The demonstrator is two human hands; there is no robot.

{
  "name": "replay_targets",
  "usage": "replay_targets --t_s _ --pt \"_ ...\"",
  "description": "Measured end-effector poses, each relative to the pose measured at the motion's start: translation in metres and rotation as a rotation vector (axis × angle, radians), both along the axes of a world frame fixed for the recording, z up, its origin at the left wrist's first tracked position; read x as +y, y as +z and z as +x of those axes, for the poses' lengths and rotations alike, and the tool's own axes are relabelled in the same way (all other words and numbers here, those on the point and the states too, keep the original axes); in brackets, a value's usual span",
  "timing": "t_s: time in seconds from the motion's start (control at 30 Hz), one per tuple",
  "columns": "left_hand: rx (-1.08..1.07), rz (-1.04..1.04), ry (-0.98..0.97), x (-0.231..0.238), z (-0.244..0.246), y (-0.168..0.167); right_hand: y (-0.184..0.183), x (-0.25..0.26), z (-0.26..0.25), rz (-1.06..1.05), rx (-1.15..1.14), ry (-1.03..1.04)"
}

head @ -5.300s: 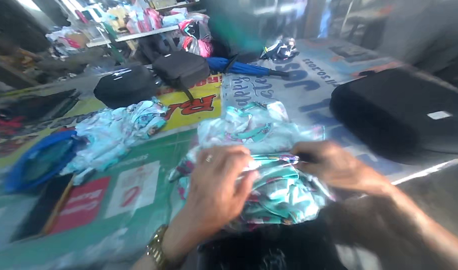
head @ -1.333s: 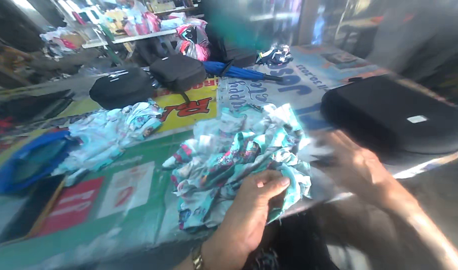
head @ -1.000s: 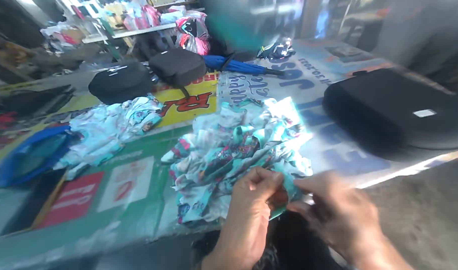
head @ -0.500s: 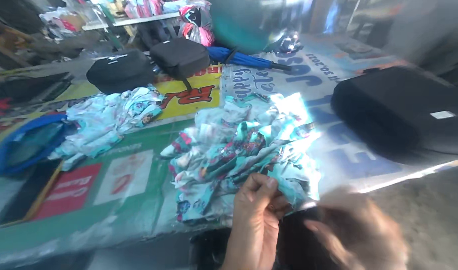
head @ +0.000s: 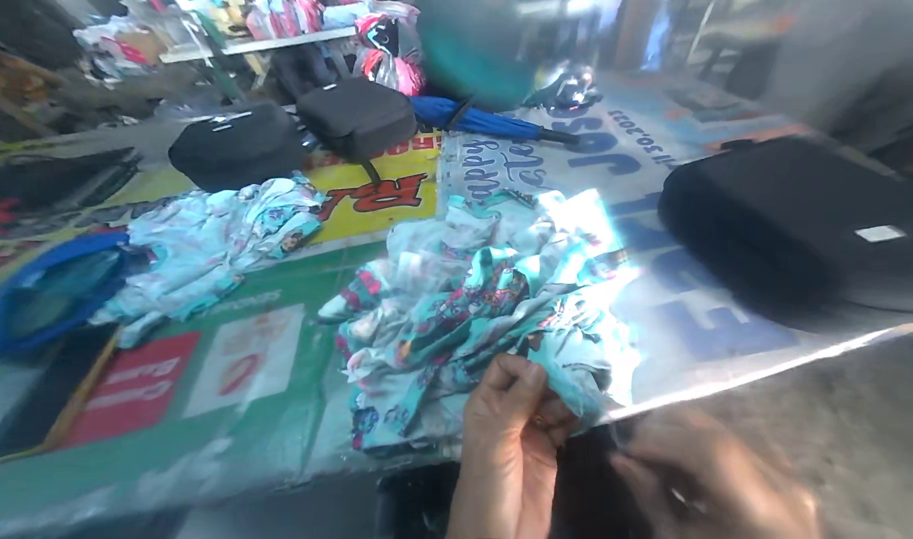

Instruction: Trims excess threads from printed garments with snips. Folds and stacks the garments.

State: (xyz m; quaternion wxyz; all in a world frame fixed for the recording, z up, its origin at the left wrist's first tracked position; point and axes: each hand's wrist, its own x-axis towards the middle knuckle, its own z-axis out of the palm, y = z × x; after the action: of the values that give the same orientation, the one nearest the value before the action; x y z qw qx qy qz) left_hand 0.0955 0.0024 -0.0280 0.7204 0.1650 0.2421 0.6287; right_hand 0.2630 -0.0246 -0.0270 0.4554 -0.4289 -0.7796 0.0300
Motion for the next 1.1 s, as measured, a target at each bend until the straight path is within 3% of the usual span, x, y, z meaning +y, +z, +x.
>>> replay_targets --t_s 0.17,0.37,0.67,0.87,1.1 --pt "-0.041 -0.103 0.007 0.005 -0.002 0.008 -0.001 -0.005 0.01 -0.221 0.037 -0.08" --pt "-0.07 -0.079 0.01 0.005 0.0 0.007 -0.014 0.021 0.001 -0.062 0.172 0.037" --pt "-0.011 -0.021 0.028 0.001 0.003 0.008 -0.014 0.029 -0.004 -0.038 0.274 0.113" --pt "0.036 -0.022 0.03 0.0 0.004 0.008 -0.016 0.028 0.0 -0.027 0.282 0.09" --pt "0.04 -0.007 0.062 0.0 0.007 0.009 -0.017 0.02 -0.005 0.037 0.122 -0.086"
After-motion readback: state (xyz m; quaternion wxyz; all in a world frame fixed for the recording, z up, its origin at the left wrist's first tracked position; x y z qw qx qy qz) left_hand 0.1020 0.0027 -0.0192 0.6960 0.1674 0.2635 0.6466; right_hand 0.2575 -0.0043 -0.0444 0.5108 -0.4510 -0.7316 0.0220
